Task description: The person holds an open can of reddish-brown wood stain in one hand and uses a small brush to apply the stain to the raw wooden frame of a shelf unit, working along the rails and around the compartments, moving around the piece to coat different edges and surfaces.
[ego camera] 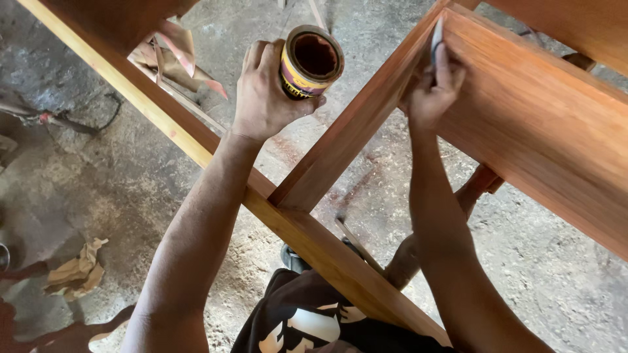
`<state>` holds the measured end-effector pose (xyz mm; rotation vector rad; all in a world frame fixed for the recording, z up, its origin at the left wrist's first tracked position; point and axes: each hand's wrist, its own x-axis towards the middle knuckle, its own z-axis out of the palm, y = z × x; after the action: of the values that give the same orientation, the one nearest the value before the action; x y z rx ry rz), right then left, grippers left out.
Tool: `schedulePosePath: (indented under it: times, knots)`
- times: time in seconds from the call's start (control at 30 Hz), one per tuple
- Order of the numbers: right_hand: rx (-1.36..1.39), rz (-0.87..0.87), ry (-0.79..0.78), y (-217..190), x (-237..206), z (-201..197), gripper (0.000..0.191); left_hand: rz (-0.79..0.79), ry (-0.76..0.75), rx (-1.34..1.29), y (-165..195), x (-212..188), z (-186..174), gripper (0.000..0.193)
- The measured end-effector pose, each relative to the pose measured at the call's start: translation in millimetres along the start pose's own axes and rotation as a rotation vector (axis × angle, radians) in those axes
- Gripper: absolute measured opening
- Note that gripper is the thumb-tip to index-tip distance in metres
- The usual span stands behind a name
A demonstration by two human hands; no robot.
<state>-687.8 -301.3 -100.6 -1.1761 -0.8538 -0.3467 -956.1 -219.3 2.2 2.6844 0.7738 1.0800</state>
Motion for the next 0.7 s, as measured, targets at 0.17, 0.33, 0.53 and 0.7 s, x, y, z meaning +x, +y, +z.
schedulePosePath:
  times: [0.17,0.33,0.53,0.7]
  knots:
    - [0.038,0.26,-0.055,12,-43,-6,0.036,0.042,-0.025,-0.017,5,-1,1,0.077]
    - [-0.095,0.348,-0.158,17,-58,-46,0.039,-0.032,-0.073,-0.067,16,-2,0,0.075]
    - [0.004,0.337,0.008,-8,-34,-35,0.046,-0.016,-0.077,-0.047,24,0,-1,0.075]
    - [0.008,0.246,0.014,0,-23,-14,0.048,-0.022,-0.066,-0.031,25,2,-1,0.076]
